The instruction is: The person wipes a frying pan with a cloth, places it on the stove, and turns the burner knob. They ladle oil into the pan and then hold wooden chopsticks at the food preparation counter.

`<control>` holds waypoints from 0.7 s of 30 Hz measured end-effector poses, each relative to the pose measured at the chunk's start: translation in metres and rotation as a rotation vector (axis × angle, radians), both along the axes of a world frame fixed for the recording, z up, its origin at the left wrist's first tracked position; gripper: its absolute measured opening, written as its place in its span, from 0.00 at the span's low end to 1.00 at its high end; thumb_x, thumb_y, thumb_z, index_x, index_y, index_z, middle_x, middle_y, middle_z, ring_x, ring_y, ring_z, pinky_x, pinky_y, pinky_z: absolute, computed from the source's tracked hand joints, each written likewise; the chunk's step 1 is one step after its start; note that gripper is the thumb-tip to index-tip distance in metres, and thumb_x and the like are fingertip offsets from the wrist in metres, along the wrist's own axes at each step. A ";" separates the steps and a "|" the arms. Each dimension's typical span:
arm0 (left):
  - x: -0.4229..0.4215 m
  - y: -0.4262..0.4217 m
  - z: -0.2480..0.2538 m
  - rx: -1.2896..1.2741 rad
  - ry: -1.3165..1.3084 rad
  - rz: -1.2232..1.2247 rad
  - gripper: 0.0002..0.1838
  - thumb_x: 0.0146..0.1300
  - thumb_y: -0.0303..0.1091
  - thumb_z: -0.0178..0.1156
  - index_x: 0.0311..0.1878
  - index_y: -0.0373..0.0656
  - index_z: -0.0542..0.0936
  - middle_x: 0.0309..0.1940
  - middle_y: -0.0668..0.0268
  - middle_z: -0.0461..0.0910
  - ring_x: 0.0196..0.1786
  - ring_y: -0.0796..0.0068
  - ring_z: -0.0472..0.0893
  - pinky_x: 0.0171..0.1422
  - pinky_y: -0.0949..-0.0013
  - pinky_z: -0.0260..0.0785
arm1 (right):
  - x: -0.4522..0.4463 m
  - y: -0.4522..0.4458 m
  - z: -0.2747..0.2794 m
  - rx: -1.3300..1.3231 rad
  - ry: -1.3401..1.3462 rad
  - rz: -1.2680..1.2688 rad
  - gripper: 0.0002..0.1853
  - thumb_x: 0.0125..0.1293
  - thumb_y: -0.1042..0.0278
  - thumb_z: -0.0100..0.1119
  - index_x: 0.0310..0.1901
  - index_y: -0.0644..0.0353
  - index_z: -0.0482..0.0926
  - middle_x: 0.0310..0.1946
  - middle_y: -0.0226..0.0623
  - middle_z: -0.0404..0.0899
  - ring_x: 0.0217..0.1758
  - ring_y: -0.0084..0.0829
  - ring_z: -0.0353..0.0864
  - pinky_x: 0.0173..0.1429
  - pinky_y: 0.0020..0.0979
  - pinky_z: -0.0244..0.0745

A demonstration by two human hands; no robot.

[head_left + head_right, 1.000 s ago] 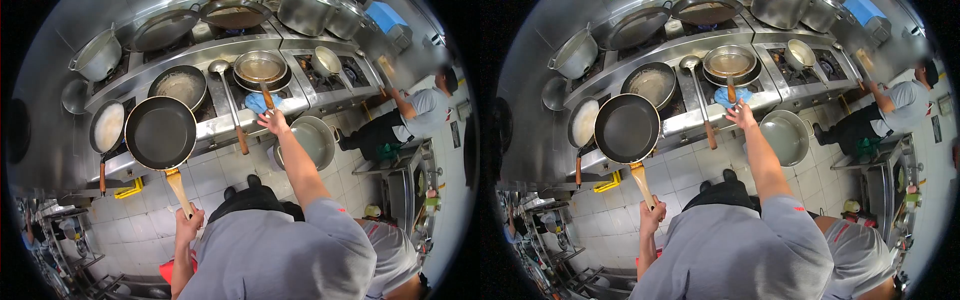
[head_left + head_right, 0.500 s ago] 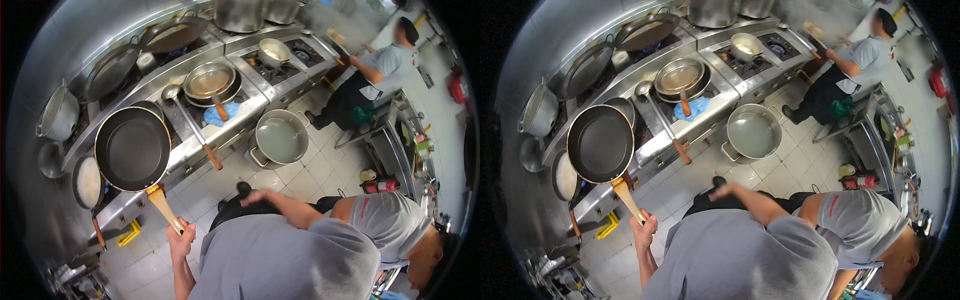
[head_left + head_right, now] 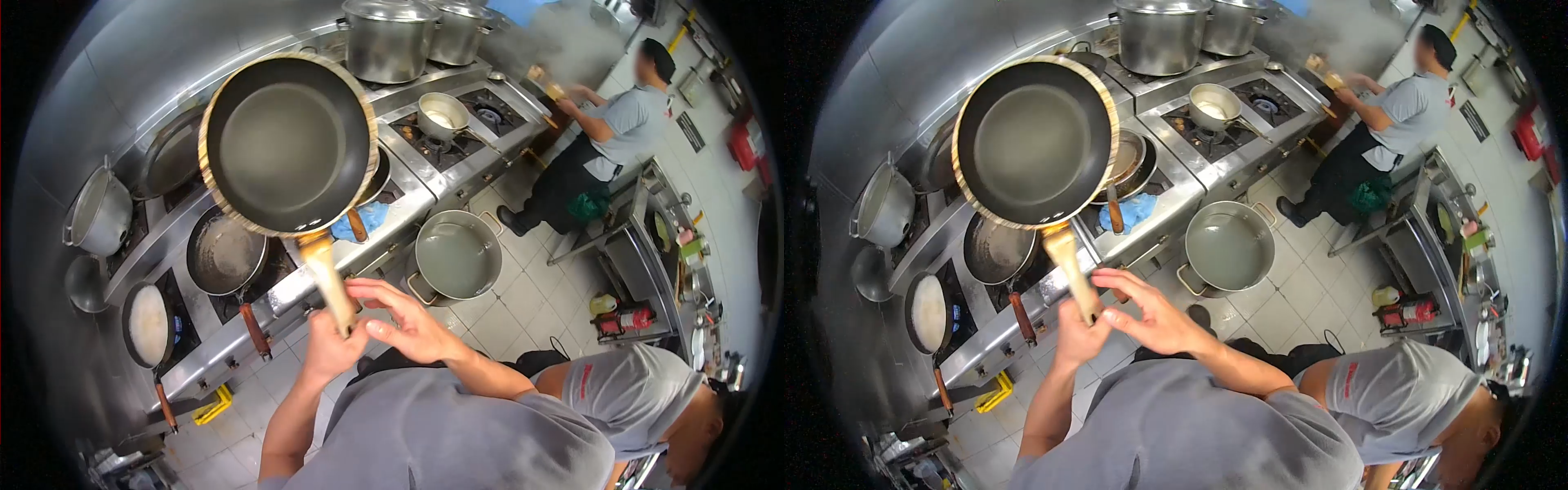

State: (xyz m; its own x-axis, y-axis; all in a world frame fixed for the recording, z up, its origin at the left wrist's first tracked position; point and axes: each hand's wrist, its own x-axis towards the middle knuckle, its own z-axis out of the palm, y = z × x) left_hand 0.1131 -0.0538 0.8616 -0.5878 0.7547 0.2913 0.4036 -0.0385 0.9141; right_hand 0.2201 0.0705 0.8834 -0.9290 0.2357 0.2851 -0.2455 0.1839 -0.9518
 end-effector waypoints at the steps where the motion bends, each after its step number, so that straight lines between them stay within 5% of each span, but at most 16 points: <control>1: 0.004 0.014 0.002 0.017 -0.012 -0.011 0.09 0.51 0.26 0.60 0.21 0.39 0.69 0.13 0.70 0.68 0.18 0.83 0.67 0.22 0.73 0.60 | -0.003 -0.004 -0.004 -0.007 0.002 0.012 0.22 0.68 0.62 0.52 0.60 0.62 0.67 0.53 0.33 0.69 0.58 0.25 0.66 0.61 0.27 0.61; 2: 0.005 0.028 0.001 0.039 -0.021 -0.025 0.08 0.51 0.26 0.59 0.21 0.39 0.70 0.13 0.68 0.69 0.18 0.83 0.69 0.22 0.73 0.61 | -0.005 -0.007 -0.007 -0.068 -0.064 -0.052 0.22 0.68 0.64 0.53 0.60 0.62 0.66 0.52 0.34 0.70 0.57 0.24 0.67 0.60 0.26 0.62; 3: 0.003 0.037 0.000 -0.032 0.024 -0.062 0.04 0.50 0.26 0.61 0.25 0.36 0.76 0.18 0.58 0.77 0.23 0.61 0.81 0.25 0.65 0.70 | -0.008 -0.005 -0.009 -0.127 -0.131 -0.117 0.22 0.67 0.66 0.53 0.60 0.62 0.65 0.51 0.34 0.70 0.56 0.23 0.67 0.60 0.26 0.63; 7: 0.010 0.083 -0.013 -0.048 0.103 -0.016 0.07 0.49 0.32 0.62 0.26 0.39 0.77 0.19 0.54 0.78 0.24 0.52 0.80 0.27 0.59 0.70 | -0.007 0.038 -0.021 -0.422 -0.195 -0.101 0.20 0.66 0.69 0.54 0.57 0.64 0.65 0.49 0.36 0.71 0.50 0.20 0.70 0.56 0.24 0.65; 12: 0.026 0.133 -0.026 -0.258 0.151 0.095 0.11 0.45 0.34 0.66 0.30 0.39 0.78 0.19 0.57 0.77 0.24 0.59 0.80 0.27 0.61 0.70 | -0.001 0.105 -0.048 -0.369 -0.184 -0.130 0.15 0.67 0.70 0.49 0.54 0.64 0.66 0.49 0.39 0.72 0.52 0.22 0.71 0.59 0.28 0.66; 15: 0.047 0.142 -0.028 -0.413 0.117 -0.018 0.20 0.47 0.41 0.69 0.39 0.40 0.77 0.21 0.61 0.77 0.22 0.65 0.76 0.27 0.64 0.68 | 0.008 0.159 -0.064 -0.335 -0.058 -0.323 0.08 0.69 0.69 0.43 0.46 0.62 0.66 0.40 0.36 0.74 0.44 0.22 0.73 0.50 0.28 0.69; 16: 0.055 0.141 -0.043 -0.424 0.118 -0.030 0.20 0.47 0.41 0.69 0.39 0.40 0.77 0.21 0.61 0.77 0.22 0.65 0.76 0.27 0.64 0.68 | 0.011 0.184 -0.063 -0.368 -0.111 -0.333 0.07 0.69 0.69 0.44 0.43 0.62 0.65 0.31 0.33 0.72 0.36 0.20 0.72 0.42 0.24 0.68; 21: 0.070 0.110 -0.106 -0.725 -0.142 0.087 0.15 0.55 0.41 0.64 0.36 0.38 0.78 0.22 0.59 0.79 0.26 0.66 0.78 0.31 0.65 0.69 | 0.031 0.284 -0.058 -0.371 -0.203 -0.507 0.05 0.68 0.69 0.45 0.41 0.60 0.64 0.23 0.24 0.64 0.19 0.15 0.62 0.23 0.20 0.59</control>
State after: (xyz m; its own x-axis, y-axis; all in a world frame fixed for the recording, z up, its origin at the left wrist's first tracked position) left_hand 0.1835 0.0563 0.7555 -0.6491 0.6777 -0.3454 0.2537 0.6210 0.7417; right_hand 0.2510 0.3544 0.8256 -0.7036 0.7074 -0.0681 -0.0239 -0.1193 -0.9926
